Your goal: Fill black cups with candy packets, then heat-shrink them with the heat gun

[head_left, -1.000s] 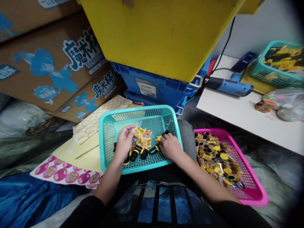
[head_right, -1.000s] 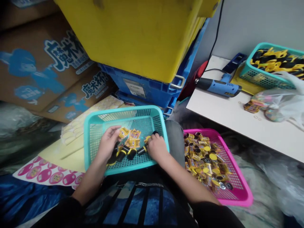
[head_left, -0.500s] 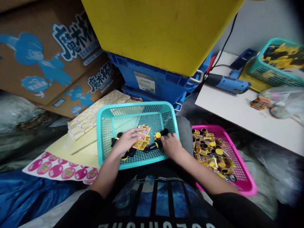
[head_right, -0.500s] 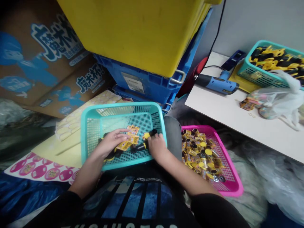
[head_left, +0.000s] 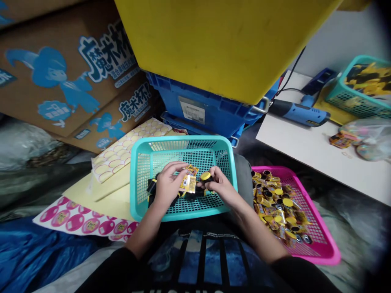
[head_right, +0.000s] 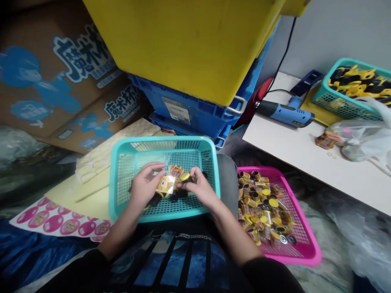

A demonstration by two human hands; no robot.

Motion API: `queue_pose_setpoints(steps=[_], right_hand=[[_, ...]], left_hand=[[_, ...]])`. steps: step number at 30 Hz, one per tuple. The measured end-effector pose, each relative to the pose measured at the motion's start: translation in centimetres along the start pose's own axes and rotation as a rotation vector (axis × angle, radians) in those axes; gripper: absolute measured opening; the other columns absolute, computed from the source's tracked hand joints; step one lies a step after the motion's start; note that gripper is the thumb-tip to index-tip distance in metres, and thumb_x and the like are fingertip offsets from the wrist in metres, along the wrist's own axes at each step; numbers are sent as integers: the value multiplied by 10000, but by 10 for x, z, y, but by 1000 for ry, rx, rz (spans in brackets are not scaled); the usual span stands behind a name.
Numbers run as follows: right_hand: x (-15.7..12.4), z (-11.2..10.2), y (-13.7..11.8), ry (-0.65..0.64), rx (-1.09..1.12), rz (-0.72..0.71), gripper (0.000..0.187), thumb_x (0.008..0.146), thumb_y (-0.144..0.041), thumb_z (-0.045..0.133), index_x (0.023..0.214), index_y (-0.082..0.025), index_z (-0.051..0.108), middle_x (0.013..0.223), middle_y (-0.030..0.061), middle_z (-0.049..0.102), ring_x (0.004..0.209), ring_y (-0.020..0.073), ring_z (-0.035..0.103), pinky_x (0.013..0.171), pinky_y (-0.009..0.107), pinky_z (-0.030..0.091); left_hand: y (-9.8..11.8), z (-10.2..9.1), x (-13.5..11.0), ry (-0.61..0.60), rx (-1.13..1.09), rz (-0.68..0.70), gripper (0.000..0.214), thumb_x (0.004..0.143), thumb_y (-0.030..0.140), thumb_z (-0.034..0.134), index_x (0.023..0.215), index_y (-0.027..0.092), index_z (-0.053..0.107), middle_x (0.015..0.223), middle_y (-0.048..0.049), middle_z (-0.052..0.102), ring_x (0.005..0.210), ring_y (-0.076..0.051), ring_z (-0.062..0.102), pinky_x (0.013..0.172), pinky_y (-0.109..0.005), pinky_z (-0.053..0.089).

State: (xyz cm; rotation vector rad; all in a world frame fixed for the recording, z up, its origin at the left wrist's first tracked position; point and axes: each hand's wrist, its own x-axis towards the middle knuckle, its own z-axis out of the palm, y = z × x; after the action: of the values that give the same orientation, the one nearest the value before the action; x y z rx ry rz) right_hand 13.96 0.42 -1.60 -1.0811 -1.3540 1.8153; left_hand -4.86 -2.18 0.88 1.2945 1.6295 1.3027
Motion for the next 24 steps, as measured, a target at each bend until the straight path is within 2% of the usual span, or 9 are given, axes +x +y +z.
queue_pose_setpoints(steps=[2, 4, 6, 8, 10, 13, 17, 21, 24], right_hand=[[1, 8, -1, -23, 156, -4, 353, 715, -233, 494, 1029, -252, 334, 847, -14, 548, 663, 140, 553, 630, 282, 456], [-1, 13, -6, 0, 70, -94, 461, 749, -259, 538, 1175, -267, 362, 907, 9, 556, 705, 149, 552, 644, 289, 458], [-3, 15, -13, 33, -206, -280, 495, 759, -297, 628, 1220, -269, 451, 960, 35, 559, 806, 172, 556, 718, 320, 461], [-3, 15, -19, 47, -470, -459, 320, 775, -301, 653, 1086, -254, 593, 942, 47, 566, 870, 190, 548, 786, 350, 442], [0, 16, -22, 103, -530, -514, 108, 800, -299, 628, 873, -222, 651, 861, 45, 566, 852, 187, 546, 782, 347, 432], [7, 18, -22, 227, -185, -262, 204, 770, -367, 672, 722, -191, 581, 702, 9, 551, 674, 140, 527, 640, 273, 421], [13, 25, -17, 155, 392, 153, 356, 683, -425, 742, 694, -185, 480, 483, -48, 500, 450, 81, 400, 479, 196, 296], [11, 31, -12, 98, 611, 214, 340, 645, -348, 772, 688, -172, 486, 513, -37, 525, 464, 73, 430, 483, 184, 313], [7, 27, -14, 94, 781, 241, 273, 653, -328, 730, 785, -167, 553, 669, -9, 576, 558, 95, 503, 542, 204, 393]], left_hand=[[5, 1, -1, 51, 42, 86, 118, 801, 268, 637, 878, 235, 721, 1007, -49, 670, 997, -192, 620, 765, -293, 551], [7, 2, 0, 100, 15, 65, 111, 792, 262, 646, 868, 225, 718, 1014, -52, 668, 1014, -196, 617, 774, -291, 549], [6, 3, 3, 92, -91, -94, 158, 766, 267, 666, 905, 203, 703, 940, -54, 683, 909, -194, 649, 716, -290, 555], [4, 6, 4, 14, -223, -313, 246, 734, 279, 692, 960, 181, 680, 797, -36, 688, 724, -173, 659, 604, -272, 544], [4, 9, 5, -53, -323, -446, 301, 707, 295, 722, 976, 169, 669, 730, -19, 682, 639, -146, 640, 569, -246, 526], [6, 10, 3, -56, -494, -461, 322, 723, 377, 720, 961, 166, 673, 899, -48, 698, 750, -135, 647, 671, -247, 538], [12, 12, 0, -142, -701, -453, 441, 756, 511, 660, 1017, 156, 661, 1066, -96, 676, 908, -182, 645, 749, -286, 542], [14, 16, 0, -112, -556, -435, 515, 626, 317, 808, 1080, 179, 609, 904, -41, 704, 729, -141, 658, 667, -247, 526], [14, 14, 2, -79, -435, -425, 555, 636, 316, 790, 1129, 171, 579, 729, -6, 689, 594, -131, 638, 596, -248, 516]])
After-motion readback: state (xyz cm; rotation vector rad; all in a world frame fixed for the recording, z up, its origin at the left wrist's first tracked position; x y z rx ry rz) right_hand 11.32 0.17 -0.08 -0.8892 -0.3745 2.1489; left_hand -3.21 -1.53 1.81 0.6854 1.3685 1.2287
